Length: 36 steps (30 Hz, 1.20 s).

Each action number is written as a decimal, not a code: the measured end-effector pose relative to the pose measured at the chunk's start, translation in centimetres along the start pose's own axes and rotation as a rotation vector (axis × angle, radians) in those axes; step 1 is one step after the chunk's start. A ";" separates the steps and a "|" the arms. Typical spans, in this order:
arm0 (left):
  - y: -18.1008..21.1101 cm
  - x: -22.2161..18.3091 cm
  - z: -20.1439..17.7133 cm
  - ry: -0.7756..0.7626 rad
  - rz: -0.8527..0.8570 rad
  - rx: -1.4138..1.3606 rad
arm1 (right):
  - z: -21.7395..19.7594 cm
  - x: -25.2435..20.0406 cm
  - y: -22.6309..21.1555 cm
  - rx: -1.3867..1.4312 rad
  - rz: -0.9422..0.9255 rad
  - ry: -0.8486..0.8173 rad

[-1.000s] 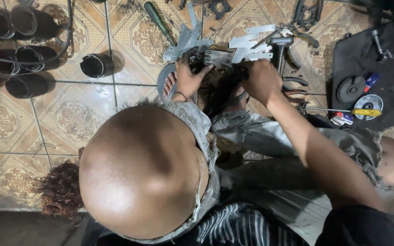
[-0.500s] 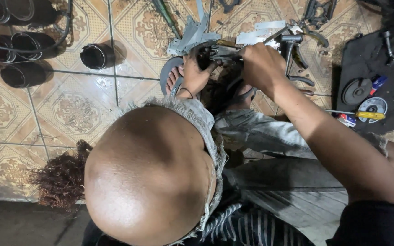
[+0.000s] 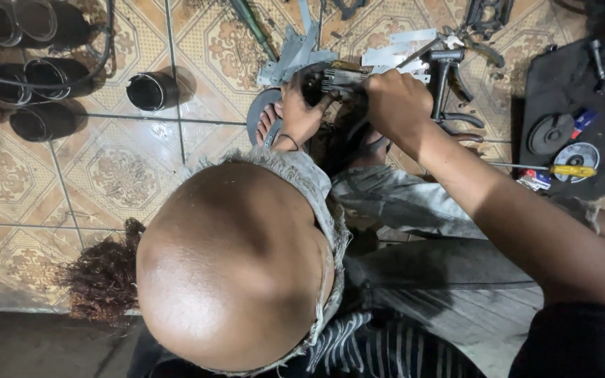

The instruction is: The person is disassembling a transformer core by prying and pulling apart the metal laminations using pliers and a hammer.

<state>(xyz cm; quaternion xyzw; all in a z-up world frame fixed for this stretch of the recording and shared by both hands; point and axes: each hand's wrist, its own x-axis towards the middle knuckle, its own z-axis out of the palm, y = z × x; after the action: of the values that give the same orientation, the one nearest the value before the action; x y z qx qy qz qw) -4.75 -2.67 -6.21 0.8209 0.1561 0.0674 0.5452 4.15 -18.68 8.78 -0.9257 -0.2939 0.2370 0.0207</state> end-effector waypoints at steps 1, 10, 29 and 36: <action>0.0 0.0 0.0 0.001 0.007 -0.004 | -0.3 -0.3 -0.1 0.016 0.000 0.000; 0.2 0.5 -0.5 -0.016 0.113 -0.214 | 0.7 -2.0 1.0 -0.024 0.094 -0.036; 2.6 2.7 -0.7 -0.156 0.296 0.184 | 3.1 -6.6 4.7 0.362 0.395 0.028; 5.2 5.4 -1.8 -0.570 0.668 0.736 | 3.0 -6.5 5.7 0.438 0.347 0.066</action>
<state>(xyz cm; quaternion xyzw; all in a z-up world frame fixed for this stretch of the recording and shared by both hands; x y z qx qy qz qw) 0.77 -1.16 -1.02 0.9471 -0.2517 -0.0469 0.1932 1.15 -27.27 7.86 -0.9430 -0.0718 0.2644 0.1888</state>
